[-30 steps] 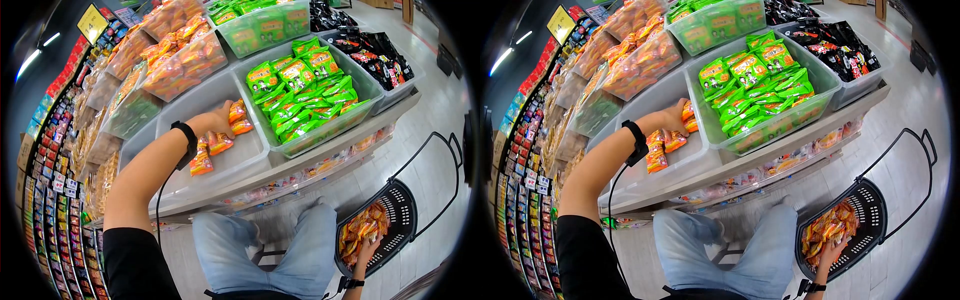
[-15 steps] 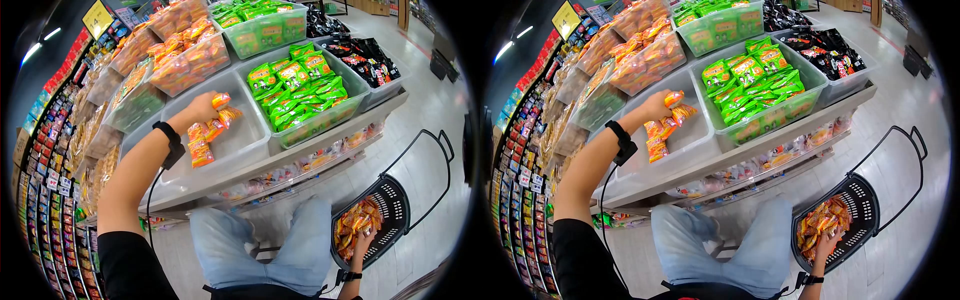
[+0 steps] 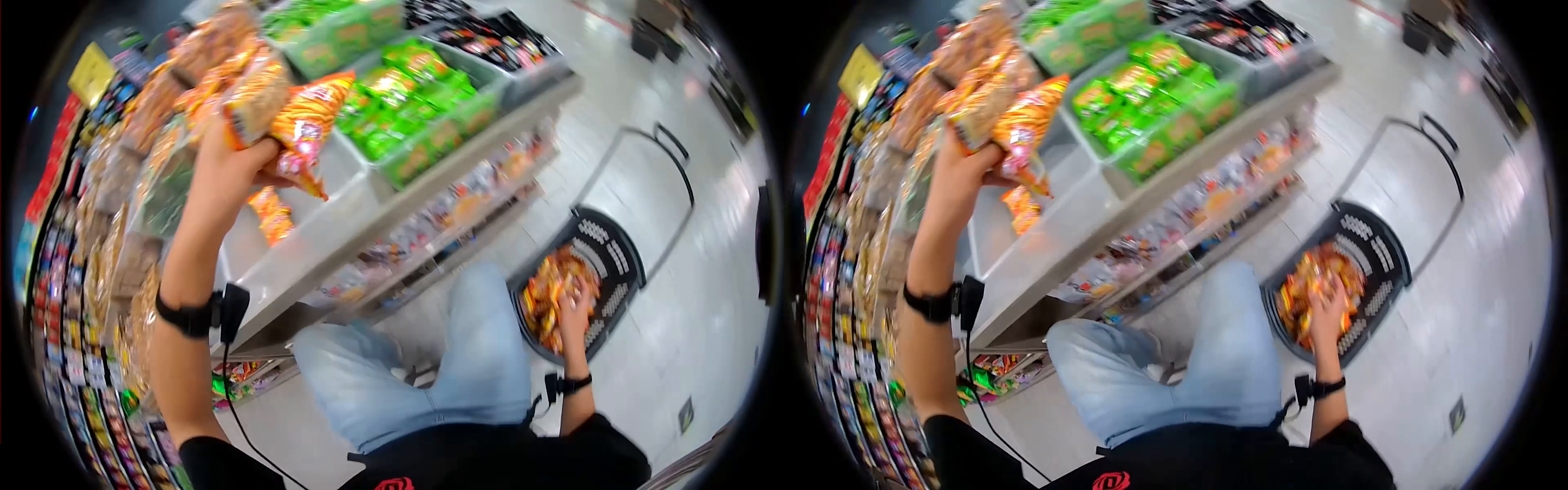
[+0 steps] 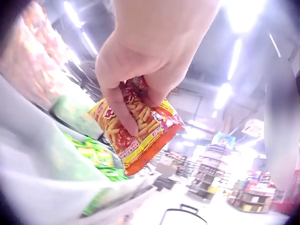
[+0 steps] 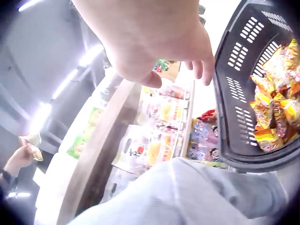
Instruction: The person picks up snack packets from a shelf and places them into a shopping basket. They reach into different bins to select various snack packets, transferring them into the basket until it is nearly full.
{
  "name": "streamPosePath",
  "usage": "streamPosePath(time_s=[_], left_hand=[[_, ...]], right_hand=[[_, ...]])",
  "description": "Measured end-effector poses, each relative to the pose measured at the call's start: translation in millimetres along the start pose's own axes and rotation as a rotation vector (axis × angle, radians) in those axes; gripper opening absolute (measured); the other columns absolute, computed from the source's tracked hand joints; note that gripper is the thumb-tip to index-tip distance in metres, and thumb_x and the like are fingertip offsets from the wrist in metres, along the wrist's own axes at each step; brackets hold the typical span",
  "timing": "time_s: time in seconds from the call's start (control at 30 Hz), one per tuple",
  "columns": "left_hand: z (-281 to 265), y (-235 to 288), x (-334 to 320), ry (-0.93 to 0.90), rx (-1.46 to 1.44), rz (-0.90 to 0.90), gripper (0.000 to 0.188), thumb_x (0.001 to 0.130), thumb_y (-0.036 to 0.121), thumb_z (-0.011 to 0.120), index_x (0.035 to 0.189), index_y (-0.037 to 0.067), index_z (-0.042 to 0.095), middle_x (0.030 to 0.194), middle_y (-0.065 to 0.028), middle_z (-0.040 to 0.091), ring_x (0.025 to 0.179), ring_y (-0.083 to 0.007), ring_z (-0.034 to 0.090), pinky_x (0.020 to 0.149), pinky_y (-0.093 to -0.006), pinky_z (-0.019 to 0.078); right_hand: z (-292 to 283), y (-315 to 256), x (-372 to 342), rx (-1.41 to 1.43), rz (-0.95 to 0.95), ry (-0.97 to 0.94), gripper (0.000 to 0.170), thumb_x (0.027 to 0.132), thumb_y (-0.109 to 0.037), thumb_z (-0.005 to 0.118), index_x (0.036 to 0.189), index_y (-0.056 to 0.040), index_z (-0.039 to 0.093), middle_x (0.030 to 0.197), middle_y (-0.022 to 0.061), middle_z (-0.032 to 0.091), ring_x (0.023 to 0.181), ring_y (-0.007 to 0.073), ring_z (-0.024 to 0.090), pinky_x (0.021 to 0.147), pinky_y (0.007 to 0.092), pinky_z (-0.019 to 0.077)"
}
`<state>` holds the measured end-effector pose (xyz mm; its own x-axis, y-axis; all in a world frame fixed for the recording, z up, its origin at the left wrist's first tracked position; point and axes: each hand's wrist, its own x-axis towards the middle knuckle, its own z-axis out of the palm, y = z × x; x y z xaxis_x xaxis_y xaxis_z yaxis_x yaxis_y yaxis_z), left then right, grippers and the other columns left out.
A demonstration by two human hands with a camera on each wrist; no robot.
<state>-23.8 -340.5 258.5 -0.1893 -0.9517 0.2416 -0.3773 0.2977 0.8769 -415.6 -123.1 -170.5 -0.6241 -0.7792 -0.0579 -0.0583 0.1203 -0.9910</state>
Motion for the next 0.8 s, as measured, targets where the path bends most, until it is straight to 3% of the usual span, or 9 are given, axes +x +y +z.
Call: streamPosePath(time_s=[0.07,0.1,0.17,0.33,0.47,0.53,0.6,0.67,0.8], left_hand=[[25.3,0.8,-17.5,-0.114,-0.007,-0.003,0.031,0.079,-0.005,0.056,0.11,-0.005,0.057,0.09,-0.0084,0.065,0.073,-0.0166,0.067,0.057,-0.0314,0.0588],[48.3,-5.2,-32.1,-0.05,-0.026,0.042,0.03,0.078,-0.005,0.057,0.108,-0.005,0.059,0.089,-0.0076,0.066,0.073,-0.016,0.066,0.06,-0.0299,0.0556],[94.2,-15.9,-60.1,-0.205,-0.073,-0.055,0.038,0.074,-0.007,0.059,0.112,-0.004,0.06,0.091,-0.0072,0.067,0.075,-0.0143,0.065,0.064,-0.0289,0.0535],[232.7,-91.7,-104.1,-0.561,-0.34,-0.254,0.052,0.072,-0.011,0.061,0.122,-0.001,0.051,0.112,-0.0062,0.061,0.101,-0.0128,0.06,0.088,-0.0283,0.0492],[319.5,-127.8,-131.9,-0.669,-0.42,-0.299,0.048,0.073,-0.01,0.06,0.119,0.001,0.051,0.108,-0.0088,0.064,0.099,-0.0148,0.062,0.085,-0.0283,0.0501],[355.9,-151.8,-146.6,-0.741,-0.291,-0.159,0.048,0.075,-0.01,0.059,0.12,0.001,0.05,0.107,-0.0072,0.063,0.098,-0.0144,0.062,0.082,-0.0291,0.0509],[383.1,-164.2,-156.1,-0.798,-0.308,-0.276,0.051,0.074,-0.008,0.061,0.122,0.002,0.048,0.108,-0.0094,0.063,0.099,-0.0169,0.062,0.084,-0.0302,0.0508],[402.5,-168.0,-163.1,-0.837,-0.325,-0.38,0.054,0.074,-0.005,0.064,0.124,0.002,0.046,0.11,-0.0116,0.063,0.1,-0.0194,0.063,0.086,-0.0312,0.0507],[437.3,-188.0,-180.9,-0.805,-0.126,-0.139,0.078,0.073,0.011,0.072,0.139,-0.003,0.031,0.123,-0.0231,0.055,0.113,-0.0332,0.057,0.097,-0.0379,0.0455]], right_hand=[[6.0,-39.1,-11.2,-0.037,-0.132,-0.062,0.055,0.093,-0.017,0.06,0.141,-0.0044,0.037,0.133,0.0125,0.048,0.117,0.0235,0.054,0.097,0.0352,0.0464],[9.7,-53.6,-15.4,0.087,-0.005,-0.115,0.054,0.093,-0.018,0.06,0.14,-0.0026,0.037,0.13,0.0122,0.05,0.114,0.0221,0.056,0.094,0.0339,0.0483],[6.3,-86.4,-22.0,0.325,0.044,-0.349,0.058,0.093,-0.021,0.061,0.142,-0.0039,0.034,0.125,0.0122,0.051,0.11,0.0222,0.057,0.088,0.0343,0.0514],[-1.1,-116.8,-46.0,0.72,0.294,-0.675,0.094,0.084,-0.058,0.063,0.153,-0.0177,0.013,0.14,0.0145,0.041,0.125,0.0325,0.048,0.096,0.057,0.0457],[-18.4,-81.6,-52.9,0.921,0.355,-0.634,0.087,0.088,-0.053,0.062,0.153,-0.0209,0.013,0.144,0.0127,0.034,0.129,0.0312,0.044,0.097,0.0594,0.0445],[-33.0,-66.9,-52.6,0.899,0.403,-0.536,0.089,0.087,-0.057,0.062,0.153,-0.0225,0.012,0.15,0.0096,0.029,0.131,0.0308,0.042,0.097,0.061,0.0428],[-41.2,-50.6,-55.2,0.882,0.427,-0.474,0.082,0.09,-0.055,0.058,0.152,-0.0234,0.014,0.152,0.0066,0.029,0.133,0.0301,0.04,0.097,0.0595,0.0428],[-47.4,-44.0,-51.2,0.803,0.513,-0.353,0.072,0.094,-0.051,0.054,0.151,-0.0236,0.017,0.149,0.0064,0.035,0.131,0.0291,0.043,0.096,0.0574,0.0445],[-51.4,-24.8,-45.8,0.737,0.635,-0.191,0.063,0.097,-0.044,0.053,0.149,-0.0234,0.023,0.14,0.0043,0.047,0.123,0.0247,0.051,0.091,0.052,0.0495]])
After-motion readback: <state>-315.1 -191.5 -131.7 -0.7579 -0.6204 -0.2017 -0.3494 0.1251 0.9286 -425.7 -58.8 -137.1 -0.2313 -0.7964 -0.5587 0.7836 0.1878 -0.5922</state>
